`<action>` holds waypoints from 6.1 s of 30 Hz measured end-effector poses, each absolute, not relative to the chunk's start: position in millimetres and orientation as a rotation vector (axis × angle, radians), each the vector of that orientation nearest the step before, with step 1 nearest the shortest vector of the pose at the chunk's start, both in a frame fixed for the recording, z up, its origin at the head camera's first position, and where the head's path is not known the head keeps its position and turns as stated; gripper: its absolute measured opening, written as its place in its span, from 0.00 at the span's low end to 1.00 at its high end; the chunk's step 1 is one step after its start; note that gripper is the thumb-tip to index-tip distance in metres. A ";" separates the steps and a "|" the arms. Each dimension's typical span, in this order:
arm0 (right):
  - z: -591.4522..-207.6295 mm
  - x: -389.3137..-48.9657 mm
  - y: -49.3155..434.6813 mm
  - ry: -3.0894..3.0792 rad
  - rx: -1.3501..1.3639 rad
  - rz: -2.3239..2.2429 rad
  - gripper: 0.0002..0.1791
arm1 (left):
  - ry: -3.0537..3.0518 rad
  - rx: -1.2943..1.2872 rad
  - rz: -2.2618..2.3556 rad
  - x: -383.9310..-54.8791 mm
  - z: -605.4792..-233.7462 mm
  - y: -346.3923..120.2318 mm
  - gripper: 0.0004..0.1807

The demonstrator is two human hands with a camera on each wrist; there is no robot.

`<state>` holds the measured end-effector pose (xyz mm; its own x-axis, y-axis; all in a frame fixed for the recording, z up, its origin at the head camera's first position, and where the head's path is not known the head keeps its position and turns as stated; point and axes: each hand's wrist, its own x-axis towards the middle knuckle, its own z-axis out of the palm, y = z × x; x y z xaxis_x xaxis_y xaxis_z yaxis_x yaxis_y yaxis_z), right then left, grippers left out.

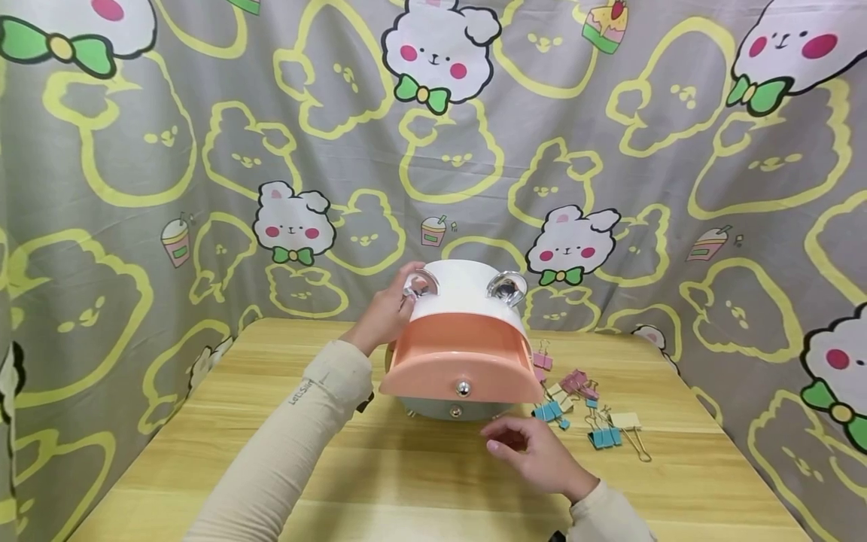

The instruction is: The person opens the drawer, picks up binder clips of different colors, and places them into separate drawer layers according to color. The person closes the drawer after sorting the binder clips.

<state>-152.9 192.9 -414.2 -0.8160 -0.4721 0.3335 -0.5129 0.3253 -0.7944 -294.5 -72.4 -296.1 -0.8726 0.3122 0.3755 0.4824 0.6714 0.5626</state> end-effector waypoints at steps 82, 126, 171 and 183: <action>-465.9 -246.7 314.4 -2.758 -0.007 0.927 0.17 | -2.628 -0.660 -0.992 -294.3 -296.7 -74.9 0.29; -457.5 -237.1 320.8 -2.644 -0.092 0.823 0.14 | -2.627 -0.652 -1.010 -291.5 -295.8 -74.4 0.29; -424.0 -228.7 316.0 -2.453 -0.215 0.953 0.17 | -2.620 -0.650 -1.013 -291.0 -297.5 -73.8 0.29; -409.8 -223.8 302.9 -2.402 -0.158 0.975 0.16 | -2.636 -0.628 -1.031 -290.3 -297.3 -72.8 0.29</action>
